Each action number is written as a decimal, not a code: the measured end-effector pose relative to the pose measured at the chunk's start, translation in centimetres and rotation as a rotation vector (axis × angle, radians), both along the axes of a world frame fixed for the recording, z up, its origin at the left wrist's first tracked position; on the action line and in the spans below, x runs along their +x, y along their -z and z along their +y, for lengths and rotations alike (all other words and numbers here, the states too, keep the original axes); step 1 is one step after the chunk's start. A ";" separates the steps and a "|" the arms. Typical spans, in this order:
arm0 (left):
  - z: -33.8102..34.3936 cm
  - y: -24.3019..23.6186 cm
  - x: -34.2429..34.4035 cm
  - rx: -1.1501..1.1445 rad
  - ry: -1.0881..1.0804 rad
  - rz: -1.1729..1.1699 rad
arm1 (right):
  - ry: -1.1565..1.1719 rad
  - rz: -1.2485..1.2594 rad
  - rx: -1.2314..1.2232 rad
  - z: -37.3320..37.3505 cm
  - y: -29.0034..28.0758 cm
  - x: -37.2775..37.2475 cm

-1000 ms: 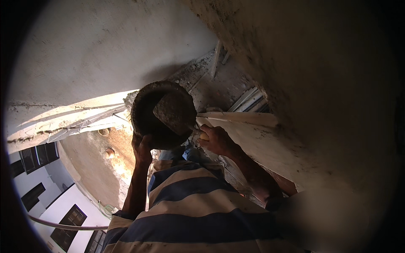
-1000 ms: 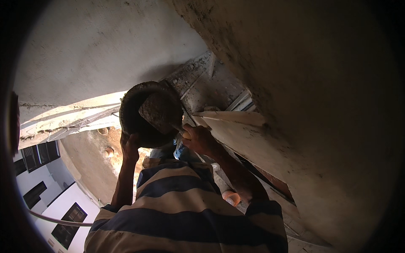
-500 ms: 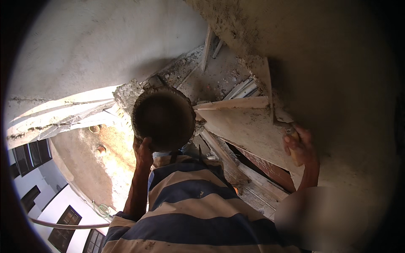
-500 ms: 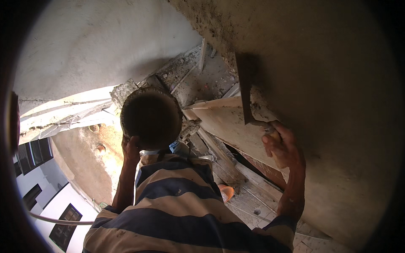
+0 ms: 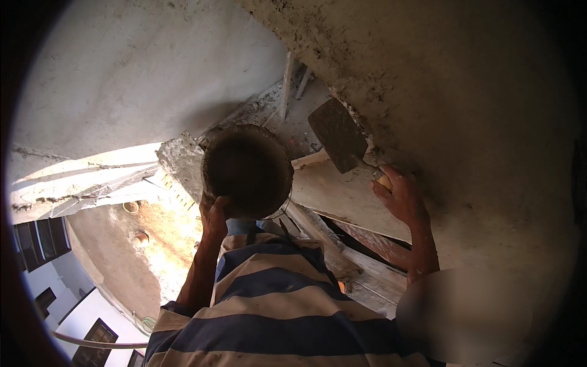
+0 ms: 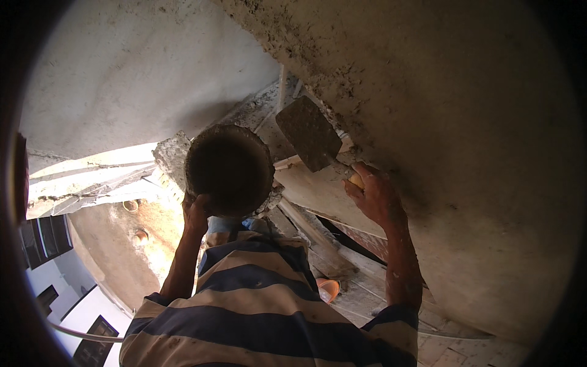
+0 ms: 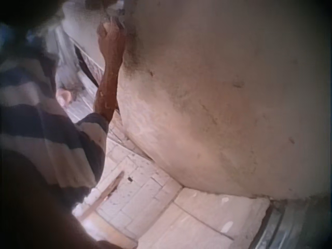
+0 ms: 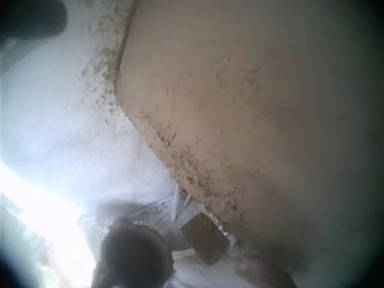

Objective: The person applies wet plaster from a bucket onto a wall using a trowel and then smooths it with a large plastering float.

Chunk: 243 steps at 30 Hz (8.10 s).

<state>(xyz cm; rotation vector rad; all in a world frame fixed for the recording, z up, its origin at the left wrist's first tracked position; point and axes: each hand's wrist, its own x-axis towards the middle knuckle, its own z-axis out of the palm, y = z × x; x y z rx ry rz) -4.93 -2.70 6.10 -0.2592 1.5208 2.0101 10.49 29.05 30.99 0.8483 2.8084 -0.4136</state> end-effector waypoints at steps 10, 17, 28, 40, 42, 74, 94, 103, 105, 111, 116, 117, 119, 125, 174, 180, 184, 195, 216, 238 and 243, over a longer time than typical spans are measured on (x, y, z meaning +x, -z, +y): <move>-6.3 4.4 0.8 -0.022 -0.220 -0.065 | 0.264 0.023 0.062 -0.5 -5.0 2.5; -7.7 6.5 0.6 0.014 -0.292 -0.020 | 0.140 0.078 0.215 -3.6 -7.2 2.0; -6.6 5.0 1.2 -0.091 -0.372 -0.155 | 0.116 -0.096 -0.720 -0.4 1.1 -3.5; -6.9 5.6 1.7 0.005 -0.384 -0.096 | -0.148 0.065 -0.107 -3.5 2.1 -4.8; -6.7 4.8 1.4 0.039 -0.349 -0.017 | -0.145 0.074 -0.103 -3.1 2.6 -4.7; -6.8 3.0 0.2 -0.129 -0.313 0.009 | 0.088 0.166 -0.694 -1.0 2.2 -6.0; -1.7 -1.4 -2.9 -0.110 -0.120 0.506 | -0.804 0.178 0.380 -19.0 18.4 -18.5; -3.9 -3.3 -5.9 -0.416 -0.057 0.498 | -1.141 0.452 0.739 -14.4 13.7 -23.2; -3.9 -5.5 -6.1 -0.341 -0.105 0.565 | -1.008 0.390 0.486 -13.1 15.0 -23.8; -2.3 -5.2 -5.9 -0.342 -0.221 0.717 | -0.909 0.116 0.216 -13.9 15.7 -21.2; -2.2 -6.1 -6.2 -0.211 -0.233 0.781 | -0.675 0.531 -0.100 -12.6 16.9 -22.6; -2.2 -5.8 -6.5 -0.157 -0.252 0.791 | -0.639 0.438 -0.097 -12.5 18.1 -22.6; -2.2 -4.7 -6.8 -0.103 -0.270 0.798 | -0.897 0.403 0.098 -11.4 20.7 -22.1; -3.3 -6.8 -5.9 -0.114 -0.112 0.759 | -1.067 0.375 0.053 -12.6 21.7 -19.4; -12.1 19.4 0.6 -0.083 -0.661 -0.273 | 0.565 -0.152 -0.726 -4.5 23.5 12.8; -15.2 25.3 6.1 -0.540 -0.875 -0.599 | 0.522 -0.455 -0.719 -7.6 32.8 20.8; -17.4 20.0 6.8 -0.395 -1.202 -0.758 | 0.412 -0.542 -0.646 -4.5 36.6 22.2; -45.8 17.5 9.1 -0.451 -1.283 -0.018 | 0.420 -0.294 -0.726 -1.8 32.1 5.8; -18.2 19.3 2.5 -0.702 0.228 -0.180 | 0.301 -0.622 -0.526 -4.1 42.7 19.2; -10.3 30.2 10.5 -1.229 0.472 -0.549 | -0.406 -0.086 -0.893 -28.1 94.4 -31.4; -9.5 30.1 9.1 -1.180 0.412 -0.459 | -0.404 -0.213 -0.667 -30.0 95.1 -34.7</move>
